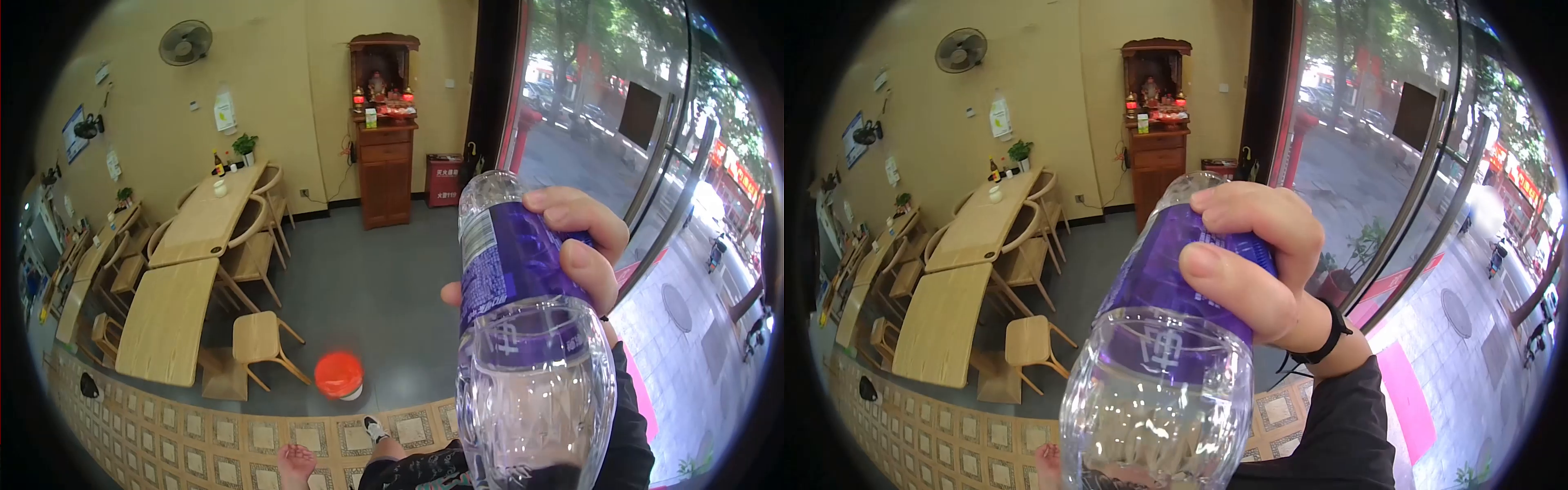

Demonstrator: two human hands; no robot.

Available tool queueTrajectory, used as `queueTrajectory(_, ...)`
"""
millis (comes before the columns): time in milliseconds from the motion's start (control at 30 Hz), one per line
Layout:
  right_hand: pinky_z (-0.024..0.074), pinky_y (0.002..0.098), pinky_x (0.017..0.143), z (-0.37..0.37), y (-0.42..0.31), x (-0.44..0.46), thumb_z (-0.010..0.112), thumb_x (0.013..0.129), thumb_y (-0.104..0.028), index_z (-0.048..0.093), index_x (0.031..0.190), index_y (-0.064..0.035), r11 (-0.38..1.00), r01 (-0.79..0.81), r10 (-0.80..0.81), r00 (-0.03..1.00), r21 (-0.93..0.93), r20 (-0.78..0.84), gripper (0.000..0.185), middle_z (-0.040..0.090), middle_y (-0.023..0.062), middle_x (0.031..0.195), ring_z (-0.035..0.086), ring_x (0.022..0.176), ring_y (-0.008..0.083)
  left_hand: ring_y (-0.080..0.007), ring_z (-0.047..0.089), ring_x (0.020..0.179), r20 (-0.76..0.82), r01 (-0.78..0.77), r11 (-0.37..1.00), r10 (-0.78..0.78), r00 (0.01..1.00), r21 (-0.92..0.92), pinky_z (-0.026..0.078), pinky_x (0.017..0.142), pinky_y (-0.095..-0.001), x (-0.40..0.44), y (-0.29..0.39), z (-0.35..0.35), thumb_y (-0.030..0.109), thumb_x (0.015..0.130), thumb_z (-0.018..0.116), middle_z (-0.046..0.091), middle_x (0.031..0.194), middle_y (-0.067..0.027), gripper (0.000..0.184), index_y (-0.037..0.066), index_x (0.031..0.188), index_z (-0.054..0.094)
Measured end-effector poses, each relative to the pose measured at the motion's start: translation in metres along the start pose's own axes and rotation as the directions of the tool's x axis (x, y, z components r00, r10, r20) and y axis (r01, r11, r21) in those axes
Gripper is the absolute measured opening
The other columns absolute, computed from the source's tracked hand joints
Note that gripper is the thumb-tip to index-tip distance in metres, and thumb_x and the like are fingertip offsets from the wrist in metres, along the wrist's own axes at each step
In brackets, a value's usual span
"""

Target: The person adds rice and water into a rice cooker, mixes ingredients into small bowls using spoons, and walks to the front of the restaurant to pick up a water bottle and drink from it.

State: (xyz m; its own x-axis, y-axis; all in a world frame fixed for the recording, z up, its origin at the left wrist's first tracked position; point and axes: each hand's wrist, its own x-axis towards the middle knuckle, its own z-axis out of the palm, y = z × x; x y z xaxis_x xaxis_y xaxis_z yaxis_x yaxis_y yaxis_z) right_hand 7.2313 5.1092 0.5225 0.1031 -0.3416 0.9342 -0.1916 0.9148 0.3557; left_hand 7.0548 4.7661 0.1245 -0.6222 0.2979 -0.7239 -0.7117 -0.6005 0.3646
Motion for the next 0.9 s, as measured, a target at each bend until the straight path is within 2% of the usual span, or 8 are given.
queueTrajectory(33, 0.0444, 0.0316, 0.065, 0.01, 0.014, -0.008, 0.069, 0.065, -0.01, 0.054, 0.101, -0.014, 1.0, 0.002, -0.002, 1.0, -0.014, 0.005, 0.04, 0.048, 0.0095, 0.091, 0.057, 0.075, 0.024, -0.0138, 0.051, 0.064, 0.0, -0.046, 0.998, 0.046, 0.999, 0.035, 0.042, 0.059, -0.0298, 0.009, 0.002, 0.022, 0.02, 0.072, 0.054, 0.052, 0.063, 0.0005, 0.011, 0.011, 0.067, 0.052)
queueTrajectory(133, 0.0438, 0.0314, 0.063, 0.044, 0.058, -0.027, 0.069, 0.064, -0.012, 0.055, 0.101, -0.0137, 0.998, 0.006, -0.005, 1.0, -0.06, 0.005, 0.039, 0.048, 0.0091, 0.089, 0.056, 0.074, 0.0234, -0.0126, 0.051, 0.062, 0.019, 0.111, 0.994, -0.111, 0.994, -0.004, 0.041, 0.058, -0.0285, 0.098, 0.026, 0.053, 0.02, 0.072, 0.054, 0.051, 0.061, 0.0014, 0.01, 0.012, 0.066, 0.053)
queueTrajectory(367, 0.0423, 0.0309, 0.061, 0.106, 0.167, -0.07, 0.07, 0.063, -0.016, 0.057, 0.099, -0.013, 0.987, -0.01, 0.016, 0.999, -0.162, 0.034, 0.039, 0.048, 0.0083, 0.087, 0.053, 0.072, 0.022, -0.011, 0.051, 0.061, 0.34, 0.061, 0.982, -0.121, 0.933, 0.18, 0.042, 0.056, -0.0254, 0.214, 0.066, 0.231, 0.017, 0.078, 0.052, 0.052, 0.062, 0.0026, 0.01, 0.013, 0.069, 0.052)
queueTrajectory(533, 0.0369, 0.0304, 0.064, 0.121, 0.223, -0.139, 0.07, 0.062, -0.02, 0.058, 0.1, -0.0062, 0.961, -0.255, 0.274, 0.918, -0.104, 0.287, 0.043, 0.049, 0.0066, 0.085, 0.047, 0.073, 0.0196, -0.0122, 0.055, 0.069, 0.415, -0.276, 0.903, 0.125, 0.901, 0.329, 0.045, 0.061, -0.0236, 0.214, 0.036, 0.404, 0.023, 0.085, 0.052, 0.056, 0.074, 0.003, 0.014, 0.011, 0.09, 0.055)
queueTrajectory(667, 0.0397, 0.0322, 0.072, 0.143, 0.276, -0.215, 0.076, 0.053, -0.026, 0.052, 0.109, -0.0023, 0.771, -0.637, 0.569, 0.696, 0.011, 0.438, 0.066, 0.048, 0.0107, 0.094, 0.048, 0.082, 0.024, -0.0173, 0.051, 0.098, 0.83, -0.595, 0.71, 0.025, 0.557, 0.377, 0.043, 0.081, -0.0271, 0.208, -0.004, 0.53, 0.022, 0.082, 0.058, 0.051, 0.108, -0.0061, 0.04, 0.006, 0.115, 0.043)
queueTrajectory(733, 0.0404, 0.0333, 0.076, 0.157, 0.303, -0.256, 0.079, 0.049, -0.028, 0.049, 0.112, -0.0011, 0.618, -0.784, 0.656, 0.554, 0.056, 0.513, 0.075, 0.048, 0.0124, 0.099, 0.048, 0.088, 0.0264, -0.0215, 0.046, 0.11, 0.905, -0.644, 0.659, -0.139, 0.402, 0.388, 0.035, 0.093, -0.0335, 0.207, -0.034, 0.593, 0.03, 0.074, 0.066, 0.048, 0.114, -0.0093, 0.063, 0.005, 0.123, 0.038)
queueTrajectory(867, 0.0408, 0.034, 0.082, 0.186, 0.373, -0.344, 0.082, 0.05, -0.028, 0.045, 0.115, -0.0008, 0.42, -0.904, 0.685, 0.373, 0.078, 0.626, 0.079, 0.048, 0.0122, 0.103, 0.05, 0.093, 0.0263, -0.0249, 0.034, 0.124, 0.947, -0.79, 0.564, -0.314, 0.063, 0.24, 0.023, 0.103, -0.0363, 0.207, -0.118, 0.71, 0.025, 0.059, 0.079, 0.037, 0.131, -0.0127, 0.09, 0.001, 0.13, 0.029)
queueTrajectory(900, 0.0409, 0.0338, 0.083, 0.191, 0.386, -0.362, 0.082, 0.051, -0.028, 0.044, 0.114, -0.001, 0.361, -0.93, 0.701, 0.316, 0.064, 0.639, 0.079, 0.049, 0.0115, 0.104, 0.051, 0.093, 0.025, -0.0245, 0.032, 0.125, 0.919, -0.736, 0.591, -0.378, 0.109, 0.33, 0.023, 0.104, -0.0361, 0.215, -0.135, 0.728, 0.023, 0.059, 0.079, 0.036, 0.132, -0.0135, 0.091, 0.001, 0.13, 0.028)
